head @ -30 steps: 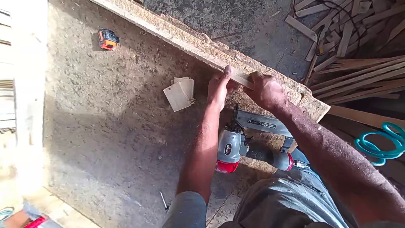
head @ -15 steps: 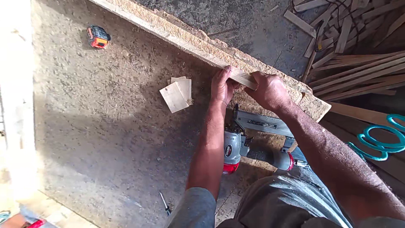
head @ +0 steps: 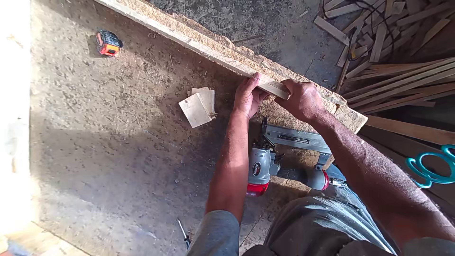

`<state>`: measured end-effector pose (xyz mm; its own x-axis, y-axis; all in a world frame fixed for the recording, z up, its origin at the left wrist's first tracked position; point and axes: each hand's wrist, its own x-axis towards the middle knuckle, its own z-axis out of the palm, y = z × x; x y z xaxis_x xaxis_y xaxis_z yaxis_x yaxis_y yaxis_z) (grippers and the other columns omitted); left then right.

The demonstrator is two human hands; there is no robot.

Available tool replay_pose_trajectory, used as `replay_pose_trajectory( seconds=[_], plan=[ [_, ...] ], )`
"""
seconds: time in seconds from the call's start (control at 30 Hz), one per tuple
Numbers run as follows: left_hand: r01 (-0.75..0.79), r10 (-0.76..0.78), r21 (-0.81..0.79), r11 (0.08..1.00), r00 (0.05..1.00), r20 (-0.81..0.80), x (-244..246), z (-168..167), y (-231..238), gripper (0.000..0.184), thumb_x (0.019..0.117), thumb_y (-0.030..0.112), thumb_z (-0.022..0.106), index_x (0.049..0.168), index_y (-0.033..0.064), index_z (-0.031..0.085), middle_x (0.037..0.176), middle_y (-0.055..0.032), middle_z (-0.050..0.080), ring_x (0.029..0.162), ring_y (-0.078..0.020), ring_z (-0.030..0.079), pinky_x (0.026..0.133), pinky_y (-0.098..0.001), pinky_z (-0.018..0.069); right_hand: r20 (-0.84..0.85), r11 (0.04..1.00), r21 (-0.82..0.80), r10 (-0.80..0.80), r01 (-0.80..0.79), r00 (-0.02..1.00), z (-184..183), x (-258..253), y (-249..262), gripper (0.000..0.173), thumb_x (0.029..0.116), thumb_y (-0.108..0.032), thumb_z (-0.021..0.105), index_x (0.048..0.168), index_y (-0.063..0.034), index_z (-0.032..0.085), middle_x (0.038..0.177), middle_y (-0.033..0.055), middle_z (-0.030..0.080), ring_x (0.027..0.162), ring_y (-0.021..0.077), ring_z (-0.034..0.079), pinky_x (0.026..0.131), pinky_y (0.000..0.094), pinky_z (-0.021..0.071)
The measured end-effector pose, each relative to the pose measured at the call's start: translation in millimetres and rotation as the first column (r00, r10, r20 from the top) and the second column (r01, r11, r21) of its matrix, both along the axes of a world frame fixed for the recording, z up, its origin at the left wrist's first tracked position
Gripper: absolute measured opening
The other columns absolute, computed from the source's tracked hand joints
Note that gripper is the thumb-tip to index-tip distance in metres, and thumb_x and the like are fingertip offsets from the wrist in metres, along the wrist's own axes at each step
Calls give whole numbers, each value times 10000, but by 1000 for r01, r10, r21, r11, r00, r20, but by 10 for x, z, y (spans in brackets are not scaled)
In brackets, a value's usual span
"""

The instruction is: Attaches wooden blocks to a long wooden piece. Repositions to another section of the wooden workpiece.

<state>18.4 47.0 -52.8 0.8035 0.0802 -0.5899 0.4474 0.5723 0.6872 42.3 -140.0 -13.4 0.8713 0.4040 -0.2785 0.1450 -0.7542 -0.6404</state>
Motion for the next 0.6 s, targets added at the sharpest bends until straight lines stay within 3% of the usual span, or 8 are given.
replay_pose_trajectory(
  seconds=[0.03, 0.1, 0.17, 0.23, 0.33, 0.4, 0.5, 0.6],
  plan=[
    [5, -3, 50, 999, 999, -43, 25, 66, 24, 394, 1040, 358, 593, 1332, 96, 553, 1261, -133, 680, 1097, -256, 699, 956, -428, 583, -13, 1000, 2, -12, 12, 1000, 0, 5, -7, 371, 870, -317, 787, 1185, -138, 707, 885, 109, 731, 790, 315, 711, 655, 579, 553],
    [-19, 76, 421, 907, 990, -118, 52, 237, 77, 445, 964, 323, 732, 1283, 43, 597, 1136, -125, 717, 976, -228, 730, 854, -415, 626, -33, 999, 2, -38, 38, 999, -43, 46, -27, 399, 872, -340, 788, 1218, -157, 707, 903, 102, 741, 803, 310, 717, 678, 587, 561],
    [-1, 76, 774, 633, 995, -61, -10, 359, 274, 644, 892, 401, 788, 1358, 26, 548, 1240, -129, 666, 1071, -212, 700, 889, -414, 622, -47, 998, -12, -69, 68, 997, -153, 59, -48, 419, 872, -384, 776, 1235, -185, 710, 930, 83, 754, 833, 292, 727, 719, 576, 570],
    [12, -97, 963, 268, 995, 15, 28, 489, 461, 586, 928, 454, 714, 1330, 41, 605, 1300, -117, 647, 1189, -178, 641, 987, -355, 553, -26, 996, 8, -86, 87, 996, -232, 62, -60, 427, 864, -379, 775, 1239, -185, 716, 952, 70, 765, 842, 276, 736, 733, 563, 577],
    [-53, -514, 989, -140, 857, -27, 218, 470, 660, 526, 1003, 553, 551, 1307, 151, 704, 1481, -91, 578, 1488, -303, 395, 1255, -474, 266, -21, 994, 35, -105, 106, 994, -268, 8, -67, 458, 863, -363, 765, 1276, -176, 702, 1013, 74, 770, 877, 266, 741, 769, 547, 582],
    [28, -644, 966, -256, 741, -192, 387, 391, 699, 621, 968, 716, 466, 1335, 270, 695, 1570, -52, 500, 1562, -363, 229, 1267, -612, 81, -44, 989, 66, -130, 133, 991, -236, -54, -88, 539, 887, -352, 788, 1364, -155, 630, 1127, 111, 744, 958, 292, 731, 818, 555, 581],
    [148, -691, 939, -309, 644, -329, 549, 344, 690, 620, 904, 787, 486, 1246, 334, 734, 1379, -4, 655, 1512, -340, 339, 1222, -707, 44, -76, 981, 69, -176, 181, 981, -170, -249, -231, 723, 914, -389, 769, 1506, -108, 464, 1390, 133, 620, 1231, 284, 635, 1027, 511, 531],
    [271, -672, 906, -324, 609, -422, 637, 455, 643, 589, 864, 754, 572, 1189, 296, 750, 1289, -33, 693, 1469, -325, 398, 1211, -700, 54, 57, 992, 33, -125, 123, 991, -26, -717, -466, 543, 959, -432, 684, 1314, -27, 615, 1155, 152, 699, 1077, 288, 679, 924, 480, 558]
  ],
)
